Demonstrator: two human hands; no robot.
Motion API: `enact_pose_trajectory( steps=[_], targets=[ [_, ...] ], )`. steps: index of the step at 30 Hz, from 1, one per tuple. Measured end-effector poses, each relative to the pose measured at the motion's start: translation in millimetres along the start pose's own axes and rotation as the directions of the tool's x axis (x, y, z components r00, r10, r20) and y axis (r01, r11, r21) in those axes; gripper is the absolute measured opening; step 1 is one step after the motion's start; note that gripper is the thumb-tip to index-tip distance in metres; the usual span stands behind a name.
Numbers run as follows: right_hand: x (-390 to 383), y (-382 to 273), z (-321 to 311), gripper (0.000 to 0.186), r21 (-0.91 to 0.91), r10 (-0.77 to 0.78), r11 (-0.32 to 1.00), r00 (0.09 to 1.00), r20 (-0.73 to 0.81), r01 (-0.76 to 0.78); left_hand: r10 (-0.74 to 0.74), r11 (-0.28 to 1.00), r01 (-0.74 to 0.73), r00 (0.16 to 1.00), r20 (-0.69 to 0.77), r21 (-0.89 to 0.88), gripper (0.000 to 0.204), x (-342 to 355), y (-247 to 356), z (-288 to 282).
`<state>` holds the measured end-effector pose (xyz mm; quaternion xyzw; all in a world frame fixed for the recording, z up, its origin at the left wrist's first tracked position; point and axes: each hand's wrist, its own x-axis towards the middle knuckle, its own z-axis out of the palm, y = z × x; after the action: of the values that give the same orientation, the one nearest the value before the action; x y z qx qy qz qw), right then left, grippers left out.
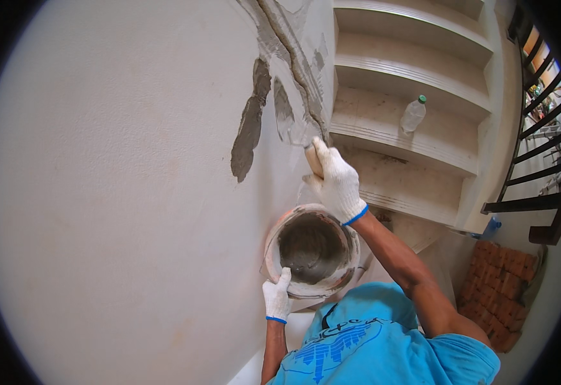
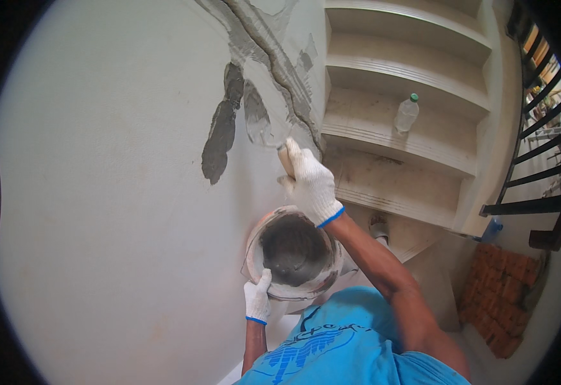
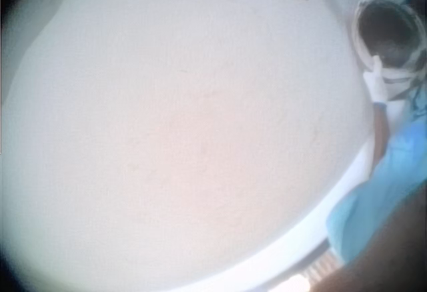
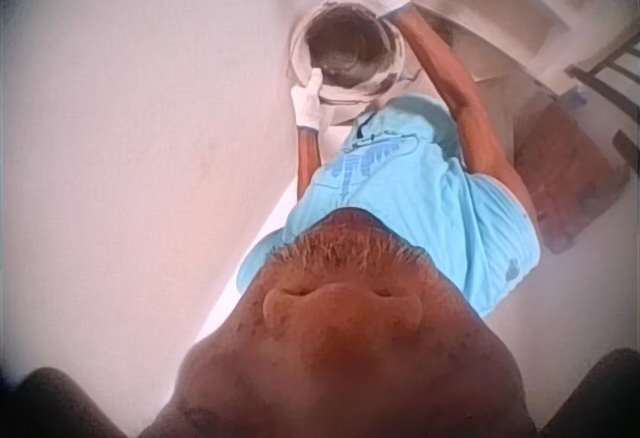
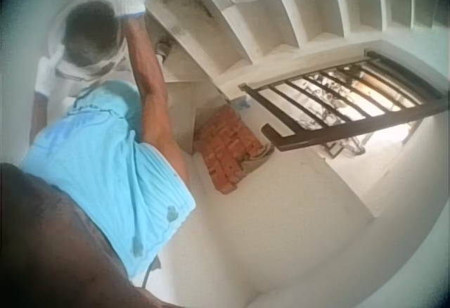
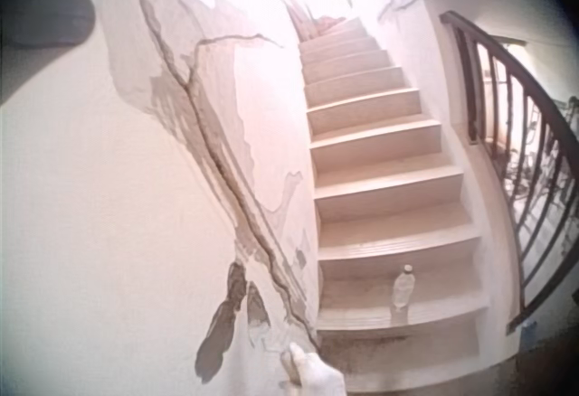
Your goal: The person pours water from a plastic bottle into a crack on a wall next to a staircase. They then use a trowel to scoop cement from a bucket and apply it to the crack, smoothing the surface to repair the damage.
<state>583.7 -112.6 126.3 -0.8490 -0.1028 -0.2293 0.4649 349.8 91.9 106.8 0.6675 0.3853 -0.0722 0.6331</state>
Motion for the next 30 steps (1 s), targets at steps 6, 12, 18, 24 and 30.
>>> enact_pose_trajectory(
  steps=[6, 12, 18, 24, 30],
  targets=[
    [37, 6, 31, 0.093, -0.083, 0.013, 0.996, 0.999, -0.05, -0.017, -0.014, 1.0, 0.013, 1.0, -0.023, -0.021, 0.038, 1, -8, -5],
    [9, 4, 60, 0.095, -0.08, -0.016, 0.997, 0.998, -0.063, 0.011, -0.008, 1.0, 0.006, 0.998, -0.059, -0.022, 0.039, 2, -18, -7],
    [-28, -9, 27, 0.092, -0.003, 0.057, 0.998, 0.992, 0.109, -0.057, -0.003, 1.0, 0.004, 1.0, -0.011, 0.021, 0.039, 7, -22, -8],
    [-25, 6, 6, 0.09, 0.066, 0.0, 0.998, 0.997, 0.072, -0.005, 0.006, 1.0, -0.005, 1.0, -0.013, 0.029, 0.039, 5, -19, -3],
    [-5, 1, 34, 0.092, -0.038, 0.0, 0.999, 1.0, -0.016, -0.001, -0.012, 0.999, 0.013, 1.0, -0.02, 0.045, 0.041, 3, -19, -5]
  ],
)
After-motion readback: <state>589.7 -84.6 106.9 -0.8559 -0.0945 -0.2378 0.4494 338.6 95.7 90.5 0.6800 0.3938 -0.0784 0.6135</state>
